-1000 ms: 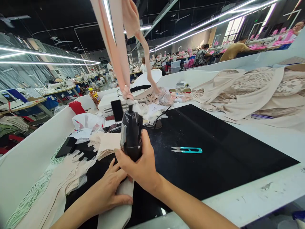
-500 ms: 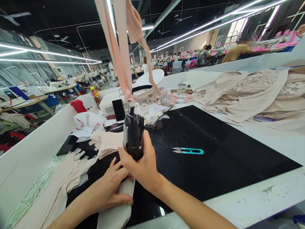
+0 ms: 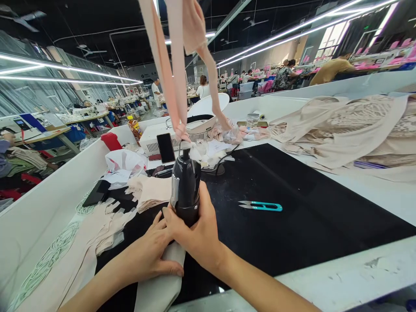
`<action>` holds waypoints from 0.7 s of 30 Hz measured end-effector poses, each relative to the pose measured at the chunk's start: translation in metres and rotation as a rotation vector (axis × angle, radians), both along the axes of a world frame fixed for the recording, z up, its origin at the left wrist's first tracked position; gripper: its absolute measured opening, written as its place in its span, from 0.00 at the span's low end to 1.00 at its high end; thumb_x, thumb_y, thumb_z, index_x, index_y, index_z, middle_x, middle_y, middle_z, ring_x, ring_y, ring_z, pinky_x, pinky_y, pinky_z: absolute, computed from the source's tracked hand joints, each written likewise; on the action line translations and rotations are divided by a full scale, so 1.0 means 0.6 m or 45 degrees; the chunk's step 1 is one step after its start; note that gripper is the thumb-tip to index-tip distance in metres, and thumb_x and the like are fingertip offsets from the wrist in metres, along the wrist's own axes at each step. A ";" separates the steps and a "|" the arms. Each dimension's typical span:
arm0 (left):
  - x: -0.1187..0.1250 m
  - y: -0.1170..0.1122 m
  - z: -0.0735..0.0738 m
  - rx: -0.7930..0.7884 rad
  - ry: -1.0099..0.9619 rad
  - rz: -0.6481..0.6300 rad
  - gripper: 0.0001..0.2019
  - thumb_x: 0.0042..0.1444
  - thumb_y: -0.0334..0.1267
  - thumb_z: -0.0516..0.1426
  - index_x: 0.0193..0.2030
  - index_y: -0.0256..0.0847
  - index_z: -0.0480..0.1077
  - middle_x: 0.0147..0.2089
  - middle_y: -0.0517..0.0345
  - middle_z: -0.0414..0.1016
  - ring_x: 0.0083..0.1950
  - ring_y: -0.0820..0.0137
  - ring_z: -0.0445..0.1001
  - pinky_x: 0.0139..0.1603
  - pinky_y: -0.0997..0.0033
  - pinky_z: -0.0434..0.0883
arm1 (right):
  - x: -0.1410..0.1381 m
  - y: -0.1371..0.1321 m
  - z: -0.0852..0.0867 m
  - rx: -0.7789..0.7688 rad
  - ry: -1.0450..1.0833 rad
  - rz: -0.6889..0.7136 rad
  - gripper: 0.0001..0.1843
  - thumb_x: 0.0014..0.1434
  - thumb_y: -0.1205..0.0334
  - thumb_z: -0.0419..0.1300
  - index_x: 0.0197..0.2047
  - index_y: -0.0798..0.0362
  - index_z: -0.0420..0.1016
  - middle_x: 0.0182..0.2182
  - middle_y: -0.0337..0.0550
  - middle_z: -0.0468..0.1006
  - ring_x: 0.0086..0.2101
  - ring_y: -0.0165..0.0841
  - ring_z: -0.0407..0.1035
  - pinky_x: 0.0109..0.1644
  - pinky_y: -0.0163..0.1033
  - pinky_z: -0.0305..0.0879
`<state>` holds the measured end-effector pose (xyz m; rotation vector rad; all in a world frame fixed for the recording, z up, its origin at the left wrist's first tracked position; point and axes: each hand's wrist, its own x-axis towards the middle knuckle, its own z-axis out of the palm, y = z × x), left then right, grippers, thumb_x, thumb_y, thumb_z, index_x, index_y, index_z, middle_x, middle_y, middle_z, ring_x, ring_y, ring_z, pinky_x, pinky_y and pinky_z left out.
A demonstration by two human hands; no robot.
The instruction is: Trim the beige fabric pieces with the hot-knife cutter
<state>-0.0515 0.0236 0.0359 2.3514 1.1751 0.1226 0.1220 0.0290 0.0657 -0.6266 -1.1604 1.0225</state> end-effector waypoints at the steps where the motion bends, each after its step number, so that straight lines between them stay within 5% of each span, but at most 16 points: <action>1: -0.001 0.000 -0.003 0.015 0.003 -0.009 0.32 0.53 0.48 0.75 0.63 0.48 0.73 0.67 0.48 0.74 0.79 0.41 0.52 0.74 0.20 0.39 | 0.001 -0.003 0.000 -0.006 0.018 0.018 0.14 0.58 0.64 0.68 0.42 0.46 0.66 0.30 0.32 0.75 0.25 0.29 0.71 0.30 0.36 0.76; 8: -0.003 0.003 -0.014 0.099 0.007 -0.068 0.49 0.53 0.44 0.75 0.78 0.53 0.57 0.76 0.46 0.62 0.78 0.36 0.53 0.71 0.16 0.43 | 0.002 -0.017 -0.008 0.076 0.083 0.144 0.17 0.59 0.70 0.68 0.43 0.44 0.66 0.32 0.31 0.76 0.26 0.27 0.74 0.34 0.35 0.79; 15: -0.004 0.004 -0.012 0.116 0.014 -0.098 0.51 0.52 0.45 0.76 0.78 0.52 0.56 0.74 0.45 0.66 0.78 0.36 0.54 0.71 0.15 0.43 | 0.001 -0.018 -0.010 0.097 0.072 0.122 0.16 0.60 0.70 0.67 0.45 0.44 0.68 0.32 0.31 0.77 0.27 0.26 0.74 0.37 0.35 0.80; 21: -0.005 0.007 -0.011 0.136 0.011 -0.109 0.50 0.51 0.46 0.76 0.77 0.50 0.59 0.70 0.44 0.70 0.77 0.38 0.57 0.72 0.20 0.49 | 0.003 -0.026 -0.008 0.085 0.083 0.166 0.19 0.59 0.68 0.68 0.49 0.44 0.68 0.35 0.34 0.75 0.35 0.33 0.79 0.44 0.44 0.82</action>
